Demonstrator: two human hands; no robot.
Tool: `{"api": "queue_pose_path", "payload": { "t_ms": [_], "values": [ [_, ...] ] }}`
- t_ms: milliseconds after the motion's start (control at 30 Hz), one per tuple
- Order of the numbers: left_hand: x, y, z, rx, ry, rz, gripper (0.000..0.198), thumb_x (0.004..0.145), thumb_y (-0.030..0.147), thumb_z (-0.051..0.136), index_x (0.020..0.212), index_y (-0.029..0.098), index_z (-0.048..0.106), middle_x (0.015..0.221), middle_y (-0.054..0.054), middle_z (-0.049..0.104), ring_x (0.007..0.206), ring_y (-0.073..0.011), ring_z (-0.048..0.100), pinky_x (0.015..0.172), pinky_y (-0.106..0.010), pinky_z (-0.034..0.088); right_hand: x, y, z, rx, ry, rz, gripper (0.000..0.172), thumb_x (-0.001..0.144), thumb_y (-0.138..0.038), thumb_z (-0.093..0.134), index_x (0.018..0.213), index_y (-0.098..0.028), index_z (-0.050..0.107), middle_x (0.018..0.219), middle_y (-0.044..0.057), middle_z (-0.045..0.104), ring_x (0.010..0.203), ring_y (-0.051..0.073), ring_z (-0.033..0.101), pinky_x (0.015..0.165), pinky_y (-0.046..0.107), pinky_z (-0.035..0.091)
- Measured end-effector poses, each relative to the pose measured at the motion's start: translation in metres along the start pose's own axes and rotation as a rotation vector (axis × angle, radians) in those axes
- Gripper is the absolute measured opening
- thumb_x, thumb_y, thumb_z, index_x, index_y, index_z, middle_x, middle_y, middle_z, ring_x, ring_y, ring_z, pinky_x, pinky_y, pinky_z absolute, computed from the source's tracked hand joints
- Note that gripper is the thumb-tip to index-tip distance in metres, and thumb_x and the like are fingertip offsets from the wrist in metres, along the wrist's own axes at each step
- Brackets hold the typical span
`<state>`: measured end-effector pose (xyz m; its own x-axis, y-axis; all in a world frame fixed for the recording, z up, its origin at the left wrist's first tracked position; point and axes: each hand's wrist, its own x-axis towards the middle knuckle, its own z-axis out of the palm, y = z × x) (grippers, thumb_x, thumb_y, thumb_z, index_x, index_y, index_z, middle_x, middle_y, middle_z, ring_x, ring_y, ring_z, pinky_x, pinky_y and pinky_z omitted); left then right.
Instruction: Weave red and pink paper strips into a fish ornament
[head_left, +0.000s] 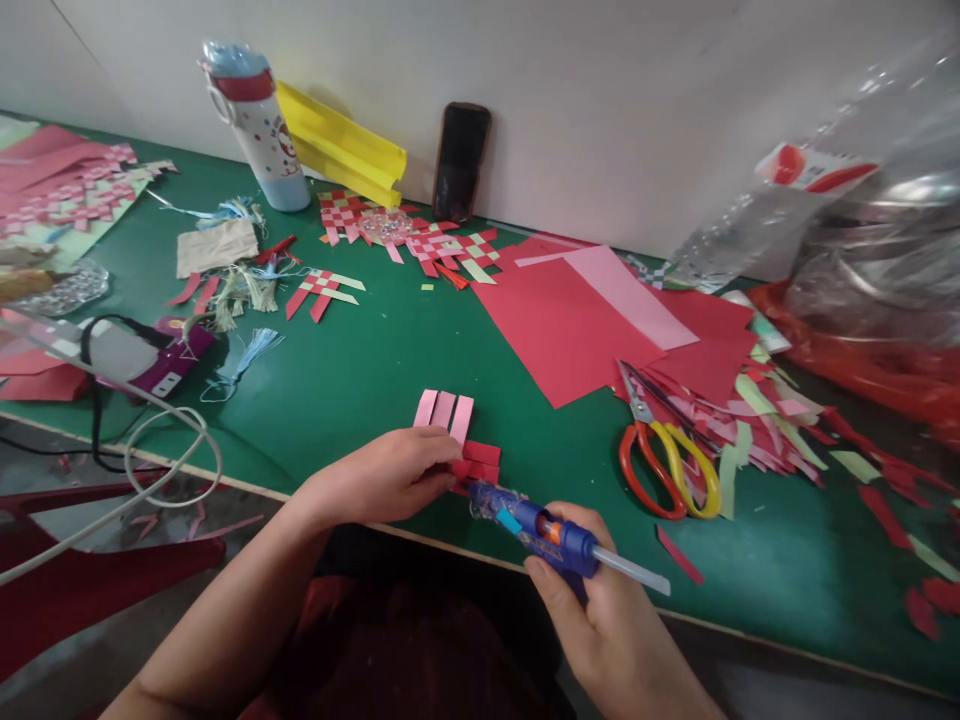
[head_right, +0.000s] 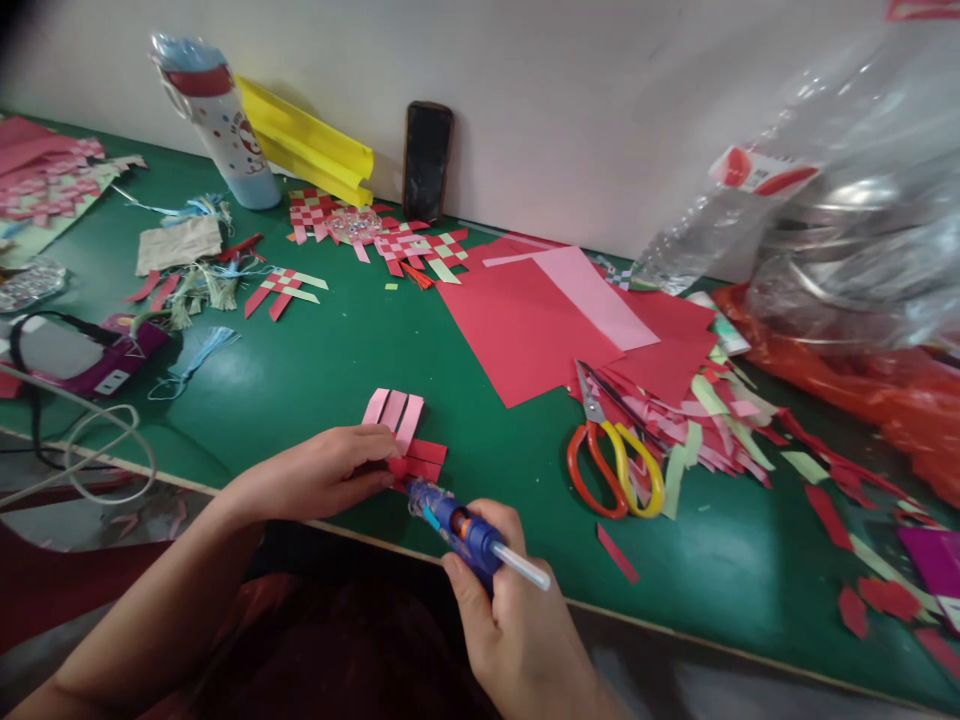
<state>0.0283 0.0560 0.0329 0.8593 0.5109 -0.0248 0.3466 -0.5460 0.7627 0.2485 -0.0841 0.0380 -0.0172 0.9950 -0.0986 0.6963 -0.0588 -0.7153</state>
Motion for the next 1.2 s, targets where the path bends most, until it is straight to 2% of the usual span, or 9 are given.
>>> {"api": "queue_pose_path", "payload": {
  "t_ms": [167,433,633,800,1067,1133,1200],
  "values": [
    [0.0,0.0,0.0,-0.003,0.001,0.01,0.015,0.095,0.017,0.044,0.098,0.018,0.059,0.096,-0.005,0.062,0.089,-0.017,0.059,0.081,-0.028,0.045,0.001,0.0,-0.002,-0.008,0.065,-0.037,0.024,0.095,-0.037,0.045,0.112,-0.022,0.051,0.093,0.005,0.065,0.077,0.017,0.066,0.07,0.024,0.055],
    [0.0,0.001,0.001,0.015,0.003,-0.004,0.015,0.096,0.019,0.044,0.1,0.019,0.059,0.097,-0.005,0.062,0.09,-0.0168,0.059,0.081,-0.028,0.045,0.002,0.0,-0.002,-0.039,0.069,-0.105,0.02,0.095,-0.032,0.044,0.111,-0.022,0.05,0.093,0.004,0.065,0.074,0.015,0.066,0.069,0.023,0.055],
    [0.001,0.001,0.001,0.019,0.018,0.007,0.014,0.095,0.017,0.045,0.096,0.018,0.059,0.096,-0.004,0.063,0.09,-0.0166,0.058,0.082,-0.028,0.045,0.002,0.0,-0.006,-0.038,0.066,-0.094,0.018,0.094,-0.033,0.045,0.109,-0.024,0.05,0.089,0.002,0.064,0.073,0.015,0.065,0.068,0.023,0.055],
    [0.0,-0.001,0.003,0.043,0.011,0.008,0.013,0.095,0.017,0.045,0.091,0.017,0.058,0.094,-0.004,0.062,0.088,-0.0161,0.057,0.08,-0.028,0.044,-0.008,0.002,-0.014,-0.027,0.079,-0.073,0.02,0.096,-0.033,0.044,0.113,-0.024,0.049,0.089,0.003,0.064,0.069,0.015,0.064,0.061,0.023,0.054],
    [0.0,-0.001,0.003,0.044,0.021,0.008,0.014,0.095,0.018,0.045,0.093,0.018,0.058,0.096,-0.004,0.063,0.09,-0.0164,0.058,0.082,-0.028,0.044,-0.007,0.003,-0.003,0.001,0.049,-0.063,0.023,0.095,-0.035,0.045,0.115,-0.023,0.048,0.092,0.003,0.065,0.073,0.015,0.066,0.066,0.022,0.055],
    [0.0,0.0,0.002,0.038,0.015,0.006,0.014,0.095,0.018,0.044,0.094,0.018,0.058,0.097,-0.005,0.063,0.091,-0.0169,0.058,0.083,-0.028,0.044,-0.006,0.005,-0.005,-0.022,0.071,-0.066,0.023,0.095,-0.036,0.045,0.113,-0.023,0.049,0.091,0.004,0.066,0.074,0.015,0.066,0.066,0.023,0.055],
    [0.0,0.0,0.002,0.04,0.01,-0.005,0.014,0.095,0.018,0.044,0.093,0.018,0.058,0.095,-0.005,0.063,0.089,-0.0172,0.058,0.081,-0.028,0.044,-0.007,0.008,-0.013,-0.077,0.15,-0.067,0.024,0.095,-0.038,0.045,0.111,-0.023,0.051,0.089,0.004,0.066,0.073,0.017,0.067,0.064,0.025,0.056]
  ]
}}
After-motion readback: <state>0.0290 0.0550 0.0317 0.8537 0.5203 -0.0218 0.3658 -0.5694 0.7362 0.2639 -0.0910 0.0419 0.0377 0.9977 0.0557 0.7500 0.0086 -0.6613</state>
